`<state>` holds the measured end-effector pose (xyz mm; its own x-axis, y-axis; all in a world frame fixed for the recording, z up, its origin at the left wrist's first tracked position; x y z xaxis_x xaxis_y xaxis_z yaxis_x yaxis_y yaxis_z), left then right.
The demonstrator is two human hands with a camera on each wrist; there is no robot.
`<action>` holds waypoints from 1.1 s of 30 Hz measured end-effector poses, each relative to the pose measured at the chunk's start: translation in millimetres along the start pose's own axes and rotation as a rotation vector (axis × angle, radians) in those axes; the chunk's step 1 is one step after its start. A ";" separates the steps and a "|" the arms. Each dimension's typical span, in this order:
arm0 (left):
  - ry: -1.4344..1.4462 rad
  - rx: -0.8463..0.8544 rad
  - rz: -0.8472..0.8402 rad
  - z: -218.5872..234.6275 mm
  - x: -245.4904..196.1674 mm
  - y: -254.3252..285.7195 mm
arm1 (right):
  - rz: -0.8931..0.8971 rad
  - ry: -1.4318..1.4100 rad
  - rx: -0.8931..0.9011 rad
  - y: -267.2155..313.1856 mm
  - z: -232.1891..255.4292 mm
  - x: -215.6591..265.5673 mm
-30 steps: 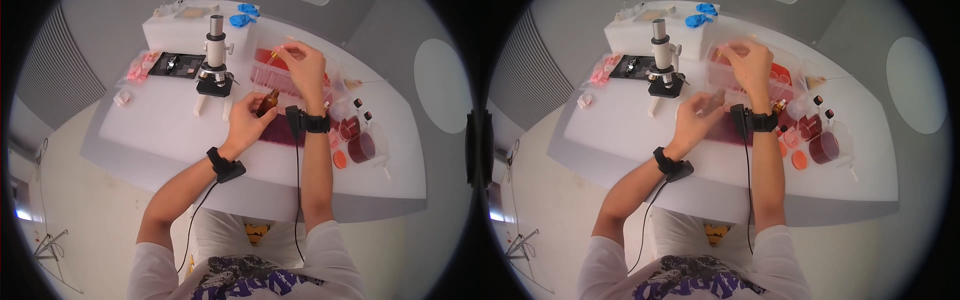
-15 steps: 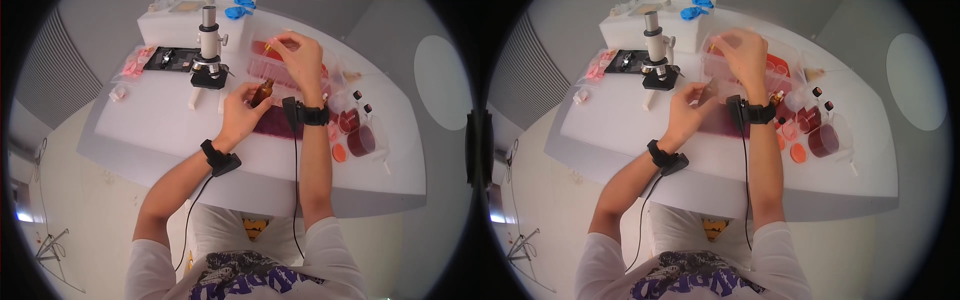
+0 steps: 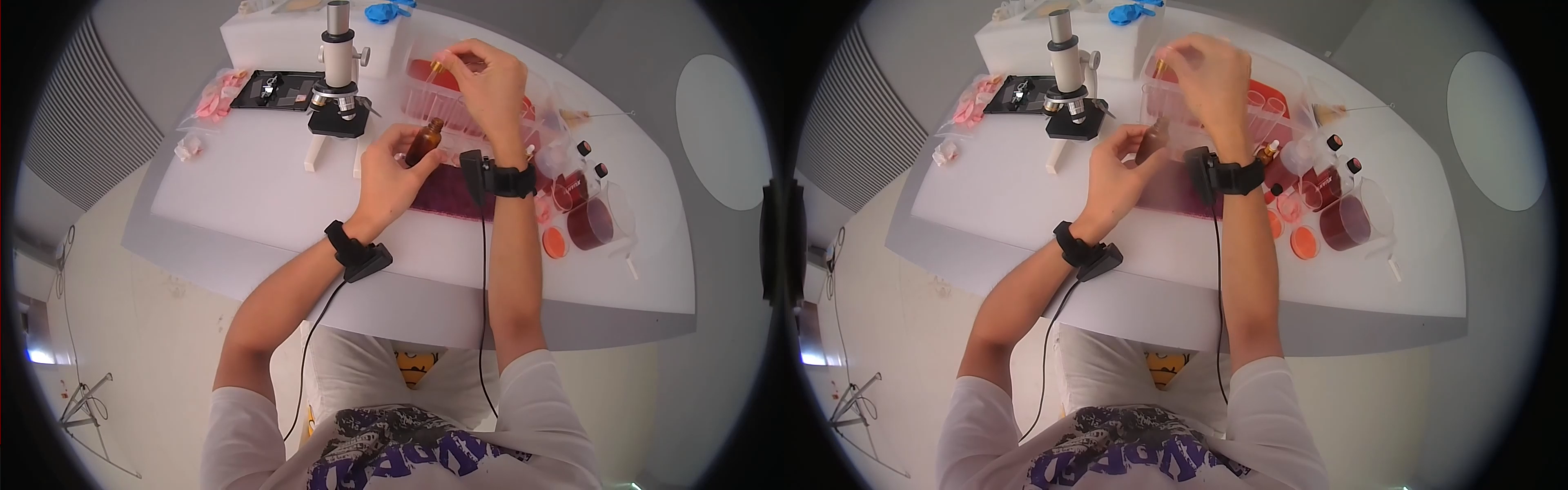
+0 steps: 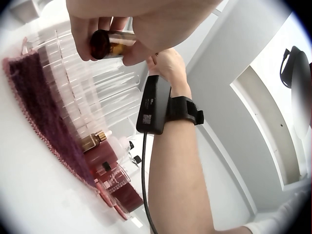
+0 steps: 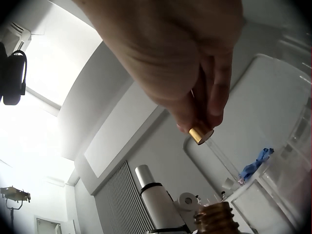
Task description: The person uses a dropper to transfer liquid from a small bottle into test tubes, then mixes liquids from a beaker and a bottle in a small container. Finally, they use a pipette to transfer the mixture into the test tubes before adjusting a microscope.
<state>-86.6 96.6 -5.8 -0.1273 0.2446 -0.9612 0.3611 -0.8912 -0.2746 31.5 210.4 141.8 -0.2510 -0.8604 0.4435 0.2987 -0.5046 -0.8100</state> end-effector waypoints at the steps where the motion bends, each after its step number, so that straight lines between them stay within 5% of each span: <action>1: 0.000 0.000 0.000 0.1 1.4 -0.4 | -0.028 0.001 -0.009 -2.1 7.4 6.1; 7: 0.024 -0.107 -0.041 12.9 -3.1 -2.2 | -0.124 -0.121 0.111 -6.9 28.7 30.7; 17: 0.017 -0.200 -0.189 28.7 -21.8 -2.3 | -0.164 -0.241 0.488 11.8 -24.2 42.0; 30: -0.113 -0.267 -0.464 31.9 -33.8 3.5 | -0.217 -0.306 0.569 16.5 -7.5 30.2; 33: -0.091 -0.253 -0.365 31.9 -32.9 3.0 | -0.182 -0.341 0.561 16.1 -5.1 30.9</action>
<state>-110.9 73.6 25.7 -0.3645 0.4809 -0.7974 0.4908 -0.6285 -0.6034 23.8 176.1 140.5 -0.0654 -0.6857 0.7249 0.7346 -0.5248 -0.4301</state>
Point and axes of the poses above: each hand's wrist, its own y-axis away from the middle knuckle, its own z-axis out of the back of the hand, x = y × z, the point moved 10 cm from there along -y, towards the middle knuckle, and after that the axes turned 1 degree about z, right-handed, at the moved point
